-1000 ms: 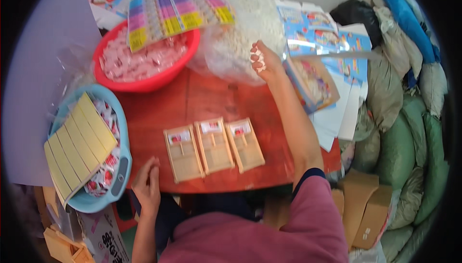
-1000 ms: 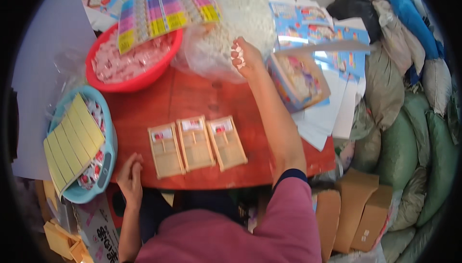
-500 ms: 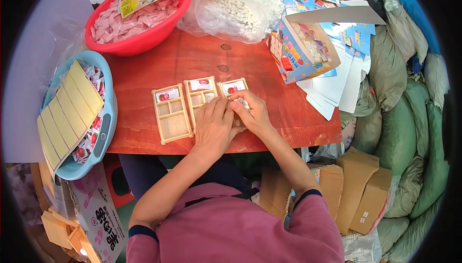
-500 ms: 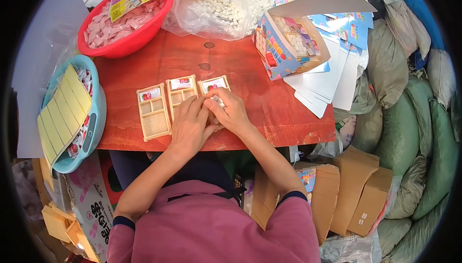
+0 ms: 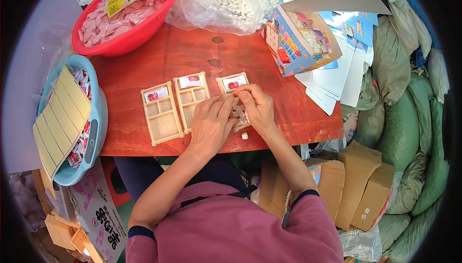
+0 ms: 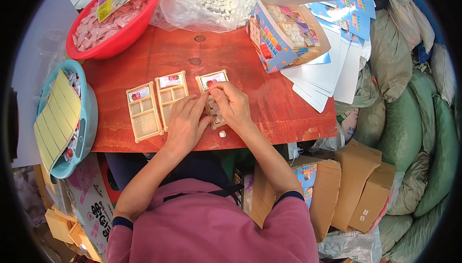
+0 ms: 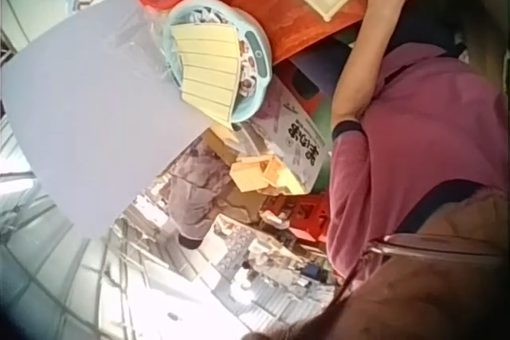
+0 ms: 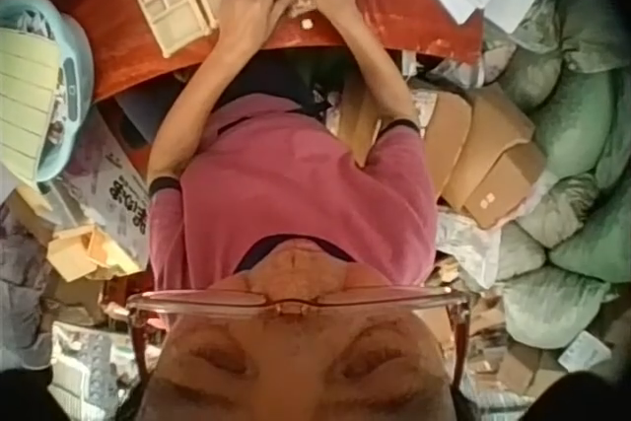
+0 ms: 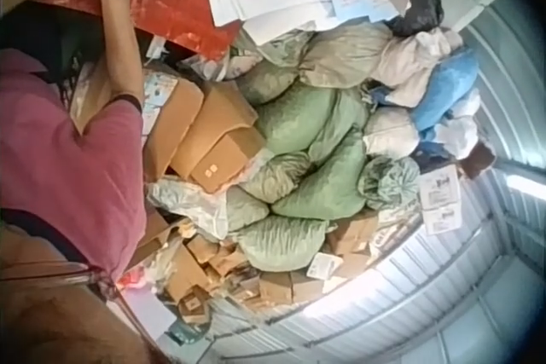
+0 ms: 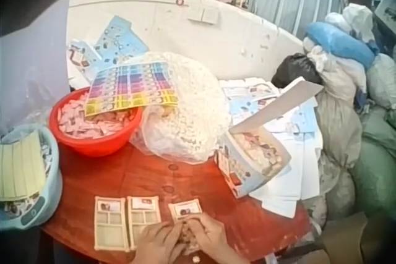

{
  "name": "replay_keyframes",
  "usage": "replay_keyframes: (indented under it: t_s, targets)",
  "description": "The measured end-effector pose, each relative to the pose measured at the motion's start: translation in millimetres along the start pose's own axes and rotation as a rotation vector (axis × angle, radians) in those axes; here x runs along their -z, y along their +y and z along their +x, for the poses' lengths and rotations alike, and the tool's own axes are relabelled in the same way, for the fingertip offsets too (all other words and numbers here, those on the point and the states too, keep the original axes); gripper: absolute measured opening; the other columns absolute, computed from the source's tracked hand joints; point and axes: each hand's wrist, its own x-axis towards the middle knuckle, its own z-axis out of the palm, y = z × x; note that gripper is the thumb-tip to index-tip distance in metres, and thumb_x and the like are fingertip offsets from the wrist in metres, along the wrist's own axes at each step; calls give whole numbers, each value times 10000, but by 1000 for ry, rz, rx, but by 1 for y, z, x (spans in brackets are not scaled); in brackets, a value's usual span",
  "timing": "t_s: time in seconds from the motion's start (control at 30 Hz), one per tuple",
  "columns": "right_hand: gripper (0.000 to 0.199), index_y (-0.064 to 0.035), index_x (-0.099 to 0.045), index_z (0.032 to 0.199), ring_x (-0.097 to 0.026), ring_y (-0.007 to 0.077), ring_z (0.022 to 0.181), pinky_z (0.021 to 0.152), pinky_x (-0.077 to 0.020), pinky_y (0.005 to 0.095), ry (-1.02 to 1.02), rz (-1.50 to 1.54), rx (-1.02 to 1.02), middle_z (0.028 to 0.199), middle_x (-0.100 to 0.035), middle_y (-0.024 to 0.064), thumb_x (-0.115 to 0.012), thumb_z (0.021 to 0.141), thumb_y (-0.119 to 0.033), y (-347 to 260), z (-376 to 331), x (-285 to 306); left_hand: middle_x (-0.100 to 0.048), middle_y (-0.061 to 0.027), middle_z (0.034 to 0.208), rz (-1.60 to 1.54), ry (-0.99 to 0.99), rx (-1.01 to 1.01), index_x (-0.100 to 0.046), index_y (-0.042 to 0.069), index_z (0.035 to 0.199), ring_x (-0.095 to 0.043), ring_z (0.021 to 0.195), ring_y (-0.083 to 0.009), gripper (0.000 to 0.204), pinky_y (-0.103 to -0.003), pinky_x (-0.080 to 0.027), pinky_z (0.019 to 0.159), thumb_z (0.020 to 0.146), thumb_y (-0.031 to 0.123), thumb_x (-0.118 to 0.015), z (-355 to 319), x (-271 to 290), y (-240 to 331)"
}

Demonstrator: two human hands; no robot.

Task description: Assembling and packaging small toy components into plastic trays and applying labels.

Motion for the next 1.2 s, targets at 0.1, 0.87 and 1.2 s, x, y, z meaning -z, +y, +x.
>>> replay_keyframes:
  t_s: [0.1,0.87,1.2]
  targets:
    - [224,-10,-575,948,-543,54,655,564,-431,191,-1,163,-71,840,-633,31,-500,954,-221,2,1,6,-594,-109,1009,-28,23,-14,-556,51,1177,-509,1037,-292,525,-407,-390,908,699,200,-713,1,-1,1]
    - [123,14,-621,959,-575,107,862,756,-463,245,-17,-12,-225,924,-634,47,-560,900,-74,-3,-33,66,-612,-70,943,-130,67,-123,-630,58,1018,-548,931,-251,306,-373,-421,808,712,63,-647,17,5,20]
    - [100,-21,-629,881,-602,303,753,644,-491,377,-222,-666,35,839,-586,104,-616,805,-86,-4,16,37,-555,-127,780,130,-85,-37,-620,14,756,-560,755,-287,76,-392,-473,671,730,85,-632,45,-15,-12]
